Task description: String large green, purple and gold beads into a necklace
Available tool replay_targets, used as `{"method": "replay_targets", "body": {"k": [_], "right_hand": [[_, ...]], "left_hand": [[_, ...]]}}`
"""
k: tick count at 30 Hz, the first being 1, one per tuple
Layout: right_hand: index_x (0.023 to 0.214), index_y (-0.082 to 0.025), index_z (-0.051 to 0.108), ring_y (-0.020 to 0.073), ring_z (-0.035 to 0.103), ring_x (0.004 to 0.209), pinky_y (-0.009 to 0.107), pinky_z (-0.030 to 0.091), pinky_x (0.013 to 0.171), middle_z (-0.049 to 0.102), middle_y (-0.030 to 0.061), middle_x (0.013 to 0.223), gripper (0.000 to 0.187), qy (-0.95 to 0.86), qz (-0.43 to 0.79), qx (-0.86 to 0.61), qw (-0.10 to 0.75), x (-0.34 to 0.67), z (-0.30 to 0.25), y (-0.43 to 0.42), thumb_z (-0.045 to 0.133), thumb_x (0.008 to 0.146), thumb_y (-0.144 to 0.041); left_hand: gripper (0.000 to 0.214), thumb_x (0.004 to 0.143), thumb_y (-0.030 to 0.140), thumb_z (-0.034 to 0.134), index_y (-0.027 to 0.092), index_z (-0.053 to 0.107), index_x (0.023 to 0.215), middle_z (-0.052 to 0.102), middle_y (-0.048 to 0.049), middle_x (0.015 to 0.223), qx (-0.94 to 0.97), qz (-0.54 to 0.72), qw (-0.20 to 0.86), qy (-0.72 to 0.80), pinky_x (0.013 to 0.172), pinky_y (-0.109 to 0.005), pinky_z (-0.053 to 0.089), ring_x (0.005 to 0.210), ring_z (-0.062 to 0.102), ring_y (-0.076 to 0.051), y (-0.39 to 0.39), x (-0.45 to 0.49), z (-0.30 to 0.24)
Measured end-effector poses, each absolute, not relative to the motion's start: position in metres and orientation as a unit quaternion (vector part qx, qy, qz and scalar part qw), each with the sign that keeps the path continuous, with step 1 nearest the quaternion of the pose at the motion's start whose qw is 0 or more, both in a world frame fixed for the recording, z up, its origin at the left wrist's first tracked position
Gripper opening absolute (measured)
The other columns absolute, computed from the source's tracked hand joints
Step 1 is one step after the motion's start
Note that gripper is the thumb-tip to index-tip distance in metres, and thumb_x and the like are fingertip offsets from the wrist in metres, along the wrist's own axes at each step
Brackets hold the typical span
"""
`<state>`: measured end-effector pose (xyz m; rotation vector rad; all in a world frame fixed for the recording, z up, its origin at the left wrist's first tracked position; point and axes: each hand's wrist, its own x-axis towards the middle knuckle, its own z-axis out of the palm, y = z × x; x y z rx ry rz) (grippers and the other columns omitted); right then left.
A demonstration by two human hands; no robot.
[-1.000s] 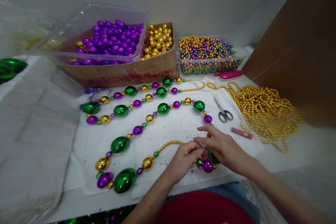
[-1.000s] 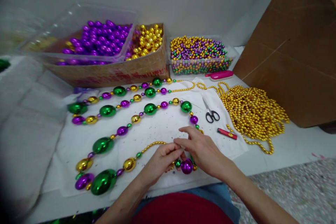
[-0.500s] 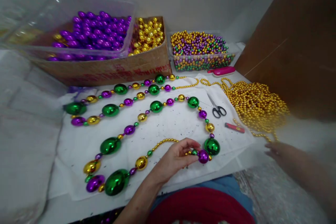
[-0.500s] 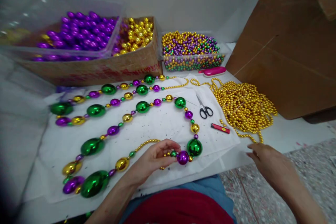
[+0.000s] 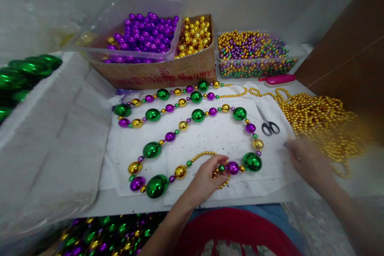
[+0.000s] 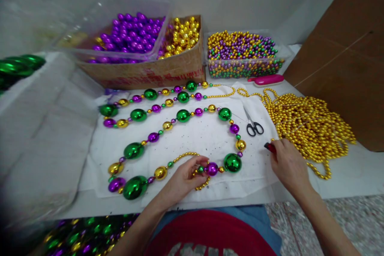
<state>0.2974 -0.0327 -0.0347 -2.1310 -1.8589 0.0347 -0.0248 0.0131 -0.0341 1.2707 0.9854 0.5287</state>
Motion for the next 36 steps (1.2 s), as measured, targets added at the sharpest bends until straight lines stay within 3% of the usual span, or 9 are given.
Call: {"method": "replay_targets", "body": {"k": [4, 7, 10, 17, 20, 23, 26, 31, 36], "right_hand": [[0.088, -0.02, 0.05, 0.0189, 0.053, 0.072, 0.031, 0.044, 0.066, 0.054, 0.003, 0.08, 0.009, -0.622, 0.218, -0.696, 0.284, 0.251, -0.012, -0.036, 0.044, 0.08, -0.02], [0.099, -0.021, 0.05, 0.0175, 0.055, 0.077, 0.029, 0.046, 0.068, 0.056, 0.0021, 0.086, 0.015, -0.661, 0.354, -0.601, 0.276, 0.203, 0.002, -0.035, 0.047, 0.084, -0.021], [0.118, -0.022, 0.047, 0.0209, 0.058, 0.095, 0.033, 0.046, 0.081, 0.058, 0.0057, 0.109, 0.038, -0.701, 0.354, -0.562, 0.26, 0.172, 0.002, -0.03, 0.059, 0.082, -0.021], [0.109, -0.021, 0.054, 0.0217, 0.06, 0.085, 0.034, 0.049, 0.075, 0.061, 0.0056, 0.095, 0.026, -0.666, 0.248, -0.626, 0.321, 0.156, -0.015, -0.017, 0.059, 0.084, -0.027], [0.108, -0.021, 0.053, 0.0217, 0.06, 0.086, 0.033, 0.049, 0.075, 0.06, 0.0062, 0.097, 0.025, -0.632, 0.224, -0.646, 0.365, 0.147, -0.017, -0.019, 0.059, 0.084, -0.028], [0.109, -0.021, 0.051, 0.0229, 0.058, 0.089, 0.035, 0.049, 0.075, 0.058, 0.0074, 0.099, 0.025, -0.613, 0.219, -0.655, 0.384, 0.132, -0.021, -0.027, 0.056, 0.085, -0.026], [0.113, -0.021, 0.048, 0.0247, 0.056, 0.094, 0.039, 0.049, 0.078, 0.055, 0.0092, 0.102, 0.029, -0.613, 0.227, -0.653, 0.383, 0.117, -0.026, -0.036, 0.052, 0.085, -0.02], [0.13, -0.024, 0.044, 0.0237, 0.05, 0.11, 0.039, 0.045, 0.092, 0.051, 0.0089, 0.12, 0.048, -0.601, 0.371, -0.574, 0.413, 0.113, -0.018, -0.044, 0.052, 0.082, -0.017], [0.096, -0.021, 0.057, 0.0181, 0.059, 0.085, 0.028, 0.05, 0.07, 0.061, 0.0039, 0.094, 0.017, -0.427, 0.546, -0.539, 0.478, 0.147, 0.005, -0.042, 0.061, 0.083, -0.029]], "left_hand": [[0.045, 0.076, 0.018, 0.063, 0.019, 0.053, 0.12, 0.061, -0.0082, 0.106, 0.572, 0.251, 0.645, 0.44, 0.079, -0.031, 0.048, 0.09, 0.06, -0.019, 0.009, -0.02, -0.02], [0.045, 0.077, 0.016, 0.061, 0.021, 0.054, 0.121, 0.062, -0.0069, 0.104, 0.597, 0.262, 0.616, 0.442, 0.081, -0.031, 0.048, 0.089, 0.059, -0.018, 0.009, -0.016, -0.006], [0.045, 0.078, 0.016, 0.061, 0.023, 0.054, 0.122, 0.062, -0.0067, 0.106, 0.604, 0.282, 0.605, 0.436, 0.08, -0.031, 0.05, 0.089, 0.06, -0.018, 0.009, -0.016, 0.004], [0.014, 0.079, 0.025, 0.063, 0.022, 0.067, 0.092, 0.064, -0.0057, 0.095, 0.583, 0.436, 0.412, 0.547, 0.086, -0.032, 0.045, 0.092, 0.058, -0.021, -0.01, -0.026, 0.008], [0.017, 0.084, 0.033, 0.058, 0.021, 0.069, 0.089, 0.067, -0.0059, 0.087, 0.555, 0.404, 0.478, 0.548, 0.078, -0.031, 0.047, 0.083, 0.06, -0.021, -0.022, -0.023, 0.003], [0.026, 0.086, 0.036, 0.056, 0.02, 0.066, 0.104, 0.066, -0.007, 0.105, 0.492, 0.4, 0.573, 0.519, 0.087, -0.031, 0.046, 0.097, 0.059, -0.022, -0.022, -0.012, -0.006], [0.022, 0.084, 0.036, 0.059, 0.018, 0.065, 0.095, 0.067, -0.0053, 0.1, 0.424, 0.443, 0.612, 0.499, 0.085, -0.028, 0.046, 0.095, 0.059, -0.02, -0.015, 0.0, -0.013], [0.022, 0.083, 0.035, 0.061, 0.019, 0.063, 0.098, 0.066, -0.003, 0.098, 0.323, 0.501, 0.65, 0.471, 0.086, -0.027, 0.045, 0.094, 0.059, -0.017, -0.01, 0.003, -0.017], [0.022, 0.089, 0.034, 0.052, 0.019, 0.06, 0.103, 0.063, -0.0048, 0.102, 0.354, 0.49, 0.675, 0.424, 0.088, -0.028, 0.043, 0.096, 0.057, -0.017, -0.009, -0.004, -0.009]]}}
